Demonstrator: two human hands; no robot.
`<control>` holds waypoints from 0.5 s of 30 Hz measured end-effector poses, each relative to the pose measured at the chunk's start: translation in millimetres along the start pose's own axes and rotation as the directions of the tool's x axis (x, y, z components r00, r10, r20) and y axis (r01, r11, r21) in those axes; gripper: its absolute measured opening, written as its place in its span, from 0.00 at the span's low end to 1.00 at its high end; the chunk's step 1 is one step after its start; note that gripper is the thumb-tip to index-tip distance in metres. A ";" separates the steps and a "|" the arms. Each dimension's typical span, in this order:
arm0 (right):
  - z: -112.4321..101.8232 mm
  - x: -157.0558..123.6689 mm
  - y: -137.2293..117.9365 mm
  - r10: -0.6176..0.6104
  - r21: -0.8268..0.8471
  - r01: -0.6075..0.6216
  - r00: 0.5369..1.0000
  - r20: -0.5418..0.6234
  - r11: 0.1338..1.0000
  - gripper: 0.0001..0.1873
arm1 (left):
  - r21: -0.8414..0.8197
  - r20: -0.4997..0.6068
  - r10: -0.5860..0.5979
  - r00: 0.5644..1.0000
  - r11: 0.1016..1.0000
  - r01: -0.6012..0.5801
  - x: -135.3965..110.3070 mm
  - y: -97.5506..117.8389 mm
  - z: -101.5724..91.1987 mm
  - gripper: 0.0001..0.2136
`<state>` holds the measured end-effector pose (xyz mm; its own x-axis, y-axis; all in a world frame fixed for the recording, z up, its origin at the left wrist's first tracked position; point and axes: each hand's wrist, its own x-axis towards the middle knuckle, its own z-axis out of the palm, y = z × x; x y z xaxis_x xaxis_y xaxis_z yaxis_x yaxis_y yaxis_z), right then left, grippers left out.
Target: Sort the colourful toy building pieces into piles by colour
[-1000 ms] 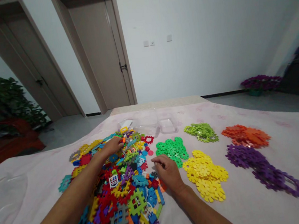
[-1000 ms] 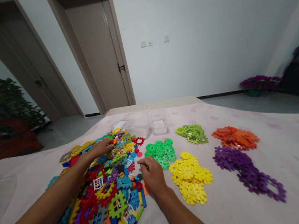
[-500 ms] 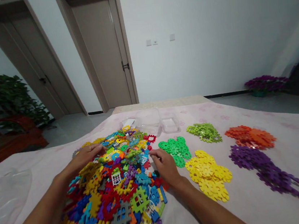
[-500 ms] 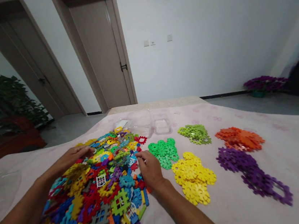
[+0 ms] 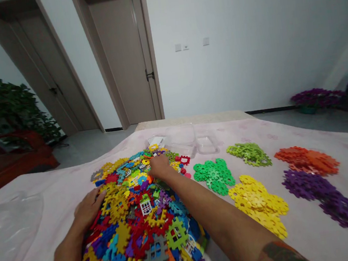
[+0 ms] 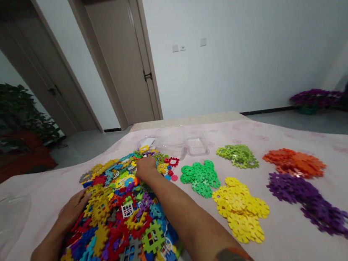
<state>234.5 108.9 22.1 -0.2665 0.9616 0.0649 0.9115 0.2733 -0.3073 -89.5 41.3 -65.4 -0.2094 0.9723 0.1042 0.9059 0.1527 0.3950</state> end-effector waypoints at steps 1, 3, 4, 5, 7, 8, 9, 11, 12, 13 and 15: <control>3.4 2.5 -3.0 0.010 -0.009 -0.010 1.000 0.008 1.000 0.16 | -0.005 0.000 0.012 1.000 1.000 -0.012 -0.4 0.1 0.3 0.32; 6.7 4.6 -7.0 0.030 -0.012 -0.030 0.999 0.016 0.999 0.17 | -0.021 -0.005 0.018 1.000 1.000 -0.018 -1.2 -0.4 -0.6 0.31; 6.8 4.3 -8.0 0.037 -0.006 -0.037 0.999 0.017 0.999 0.18 | -0.030 -0.007 0.015 1.000 0.999 -0.015 -1.4 -1.2 -1.0 0.31; 5.8 3.1 -8.4 0.042 0.005 -0.042 0.999 0.015 0.999 0.18 | -0.038 -0.011 0.012 1.000 0.999 -0.013 -1.3 -2.4 -0.9 0.30; 1.1 -0.9 -7.1 0.046 0.042 -0.046 0.999 -0.003 0.998 0.16 | -0.051 -0.018 0.002 1.000 0.999 -0.003 -0.3 -5.9 0.8 0.30; -2.5 -3.5 -5.2 0.047 0.067 -0.046 0.999 -0.020 0.997 0.14 | -0.057 -0.020 -0.003 1.000 0.998 0.002 0.5 -8.1 2.3 0.30; -7.0 -6.1 -1.9 0.048 0.093 -0.045 0.998 -0.039 0.995 0.12 | -0.065 -0.021 -0.008 1.000 0.998 0.007 1.5 -10.4 4.0 0.30; -18.6 -12.2 9.7 0.060 0.141 -0.049 0.995 -0.077 0.989 0.11 | -0.086 -0.023 -0.019 1.000 0.996 0.017 3.6 -14.8 7.1 0.29; -25.5 -15.8 18.7 0.069 0.162 -0.054 0.993 -0.092 0.985 0.11 | -0.099 -0.026 -0.022 0.999 0.995 0.020 4.4 -16.5 8.0 0.29; -33.0 -20.0 29.8 0.082 0.180 -0.063 0.991 -0.101 0.982 0.11 | -0.111 -0.027 -0.023 0.999 0.994 0.020 5.1 -17.7 8.5 0.28; -48.4 -30.4 58.0 0.120 0.208 -0.098 0.988 -0.097 0.973 0.11 | -0.130 -0.029 -0.022 0.999 0.991 0.018 6.0 -18.4 8.2 0.27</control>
<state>310.6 96.6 48.3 -0.1237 0.9851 0.1196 0.8482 0.1675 -0.5024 -104.4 45.7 -79.5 -0.2400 0.9631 0.1219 0.8464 0.1461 0.5121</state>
